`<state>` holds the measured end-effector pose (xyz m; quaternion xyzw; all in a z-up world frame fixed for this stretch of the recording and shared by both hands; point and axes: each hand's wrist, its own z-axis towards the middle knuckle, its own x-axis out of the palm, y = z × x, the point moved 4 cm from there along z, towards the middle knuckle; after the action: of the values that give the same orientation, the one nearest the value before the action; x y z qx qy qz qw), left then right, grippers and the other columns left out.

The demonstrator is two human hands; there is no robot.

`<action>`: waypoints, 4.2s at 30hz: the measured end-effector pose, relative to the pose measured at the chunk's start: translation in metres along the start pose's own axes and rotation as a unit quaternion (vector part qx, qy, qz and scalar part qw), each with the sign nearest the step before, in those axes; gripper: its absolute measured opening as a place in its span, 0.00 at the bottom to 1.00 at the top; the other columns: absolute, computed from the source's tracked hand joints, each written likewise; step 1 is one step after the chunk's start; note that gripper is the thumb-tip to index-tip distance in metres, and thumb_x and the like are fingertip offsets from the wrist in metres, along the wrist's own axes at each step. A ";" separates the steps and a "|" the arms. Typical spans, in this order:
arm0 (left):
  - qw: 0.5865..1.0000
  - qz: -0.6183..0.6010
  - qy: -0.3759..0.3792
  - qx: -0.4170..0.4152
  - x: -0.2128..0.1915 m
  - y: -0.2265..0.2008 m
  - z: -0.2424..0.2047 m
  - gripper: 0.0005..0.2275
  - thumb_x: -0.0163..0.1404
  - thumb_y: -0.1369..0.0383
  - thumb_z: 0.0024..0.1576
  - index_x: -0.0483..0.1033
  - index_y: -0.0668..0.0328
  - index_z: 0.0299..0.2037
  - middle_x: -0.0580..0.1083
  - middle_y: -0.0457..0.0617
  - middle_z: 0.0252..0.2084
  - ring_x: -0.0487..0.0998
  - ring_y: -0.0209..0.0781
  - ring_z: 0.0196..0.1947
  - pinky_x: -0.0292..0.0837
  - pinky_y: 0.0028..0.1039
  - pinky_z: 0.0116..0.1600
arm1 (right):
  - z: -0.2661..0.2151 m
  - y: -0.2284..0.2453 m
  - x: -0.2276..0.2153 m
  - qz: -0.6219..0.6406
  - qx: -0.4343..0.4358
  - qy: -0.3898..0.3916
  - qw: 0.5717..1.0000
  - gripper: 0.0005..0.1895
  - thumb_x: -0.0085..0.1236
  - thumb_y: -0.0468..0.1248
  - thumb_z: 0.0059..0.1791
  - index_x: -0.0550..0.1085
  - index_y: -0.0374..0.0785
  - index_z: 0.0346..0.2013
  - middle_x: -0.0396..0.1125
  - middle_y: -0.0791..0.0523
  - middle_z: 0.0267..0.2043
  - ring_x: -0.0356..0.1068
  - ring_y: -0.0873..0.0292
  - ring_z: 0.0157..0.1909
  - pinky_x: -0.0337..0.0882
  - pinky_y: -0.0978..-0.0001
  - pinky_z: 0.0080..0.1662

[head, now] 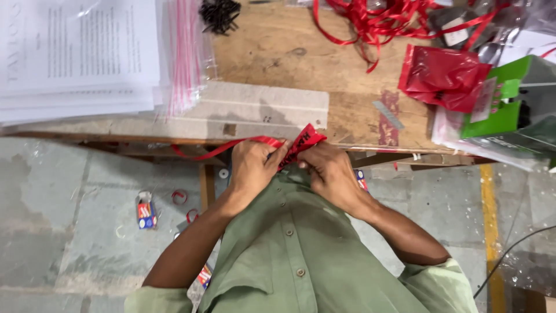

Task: The person organizes and packs small components by sorting black zip ties and metal screws from piles on a workbench and placing them into small plastic bags.

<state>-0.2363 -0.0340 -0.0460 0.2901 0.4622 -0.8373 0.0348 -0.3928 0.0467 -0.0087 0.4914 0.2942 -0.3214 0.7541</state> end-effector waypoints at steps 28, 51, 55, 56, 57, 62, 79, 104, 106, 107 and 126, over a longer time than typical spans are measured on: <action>0.969 0.101 -0.074 0.214 0.059 0.001 0.104 0.08 0.58 0.71 0.56 0.79 0.58 0.44 0.77 0.44 0.48 0.75 0.50 0.47 0.74 0.42 0.49 | 0.069 -0.060 -0.016 -0.105 0.037 0.023 0.993 0.22 0.68 0.33 0.35 0.76 0.31 0.43 0.61 0.42 0.59 0.68 0.43 0.48 0.70 0.49 0.46; 0.857 -0.275 0.140 -0.412 0.042 0.013 0.058 0.08 0.54 0.68 0.64 0.82 0.66 0.42 0.81 0.46 0.30 0.82 0.31 0.29 0.78 0.24 0.36 | 0.064 -0.121 0.020 -0.150 0.032 -0.077 0.985 0.17 0.62 0.26 0.39 0.77 0.29 0.43 0.69 0.49 0.60 0.72 0.47 0.51 0.76 0.57 0.49; 0.999 0.018 0.028 -0.018 -0.004 -0.042 0.099 0.10 0.59 0.72 0.64 0.75 0.55 0.54 0.78 0.45 0.44 0.81 0.41 0.39 0.77 0.27 0.41 | 0.063 -0.122 0.023 -0.168 0.025 -0.058 0.984 0.18 0.59 0.27 0.36 0.77 0.30 0.41 0.70 0.50 0.59 0.72 0.48 0.50 0.77 0.57 0.48; 0.999 0.020 0.026 -0.019 0.002 -0.035 0.112 0.10 0.59 0.72 0.64 0.75 0.55 0.54 0.78 0.45 0.44 0.81 0.41 0.39 0.77 0.27 0.41 | 0.063 -0.120 0.024 -0.167 0.024 -0.057 0.984 0.18 0.59 0.27 0.36 0.77 0.30 0.41 0.70 0.50 0.59 0.72 0.48 0.50 0.77 0.57 0.48; 0.996 0.074 0.048 0.018 0.010 -0.031 0.125 0.16 0.57 0.74 0.56 0.75 0.59 0.55 0.76 0.51 0.47 0.79 0.48 0.41 0.78 0.33 0.44 | 0.064 -0.118 0.023 -0.166 0.016 -0.063 0.984 0.18 0.63 0.29 0.39 0.78 0.30 0.44 0.69 0.50 0.57 0.72 0.47 0.51 0.76 0.56 0.48; 0.974 0.183 0.125 0.056 0.072 0.016 0.113 0.23 0.58 0.75 0.50 0.75 0.62 0.58 0.73 0.52 0.52 0.78 0.50 0.45 0.77 0.36 0.41 | 0.071 -0.117 0.017 -0.157 0.021 -0.089 0.983 0.17 0.63 0.30 0.42 0.77 0.29 0.45 0.69 0.47 0.58 0.71 0.45 0.48 0.75 0.55 0.47; 0.959 -0.135 0.058 -0.243 0.084 0.030 0.104 0.06 0.54 0.69 0.64 0.79 0.60 0.47 0.78 0.49 0.27 0.79 0.36 0.22 0.73 0.29 0.29 | 0.056 -0.122 0.010 -0.057 0.110 -0.120 0.985 0.19 0.56 0.21 0.42 0.76 0.35 0.47 0.69 0.47 0.57 0.76 0.45 0.52 0.79 0.58 0.49; 0.994 0.032 -0.034 -0.099 0.091 0.016 0.101 0.07 0.59 0.71 0.60 0.75 0.59 0.44 0.74 0.52 0.26 0.77 0.51 0.25 0.69 0.41 0.30 | 0.088 -0.140 0.018 0.010 0.194 -0.156 0.968 0.17 0.49 0.17 0.47 0.76 0.32 0.47 0.72 0.50 0.38 0.75 0.53 0.38 0.74 0.64 0.40; 0.982 -0.014 -0.011 -0.187 0.090 0.023 0.101 0.04 0.60 0.71 0.60 0.77 0.55 0.41 0.73 0.51 0.22 0.77 0.49 0.21 0.70 0.38 0.27 | 0.090 -0.142 0.018 -0.007 0.202 -0.145 0.969 0.17 0.52 0.18 0.45 0.77 0.31 0.46 0.71 0.49 0.36 0.74 0.53 0.35 0.72 0.63 0.37; 0.982 -0.012 -0.010 -0.186 0.090 0.022 0.099 0.04 0.60 0.71 0.60 0.77 0.55 0.41 0.73 0.51 0.22 0.77 0.49 0.21 0.70 0.38 0.27 | 0.090 -0.142 0.019 -0.006 0.202 -0.147 0.968 0.17 0.52 0.18 0.45 0.77 0.31 0.46 0.71 0.49 0.36 0.74 0.53 0.35 0.72 0.63 0.37; 0.791 -0.498 -0.023 -0.355 0.103 0.049 0.087 0.07 0.52 0.73 0.66 0.79 0.71 0.47 0.77 0.41 0.35 0.69 0.23 0.31 0.64 0.17 0.37 | 0.082 -0.127 0.001 0.091 0.161 -0.108 0.977 0.17 0.47 0.15 0.45 0.75 0.30 0.43 0.71 0.49 0.41 0.76 0.52 0.41 0.74 0.64 0.43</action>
<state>-0.3454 -0.1093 -0.1008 -0.0328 0.8063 -0.5222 -0.2760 -0.4804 -0.0692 -0.0513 0.5934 0.1100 -0.3457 0.7185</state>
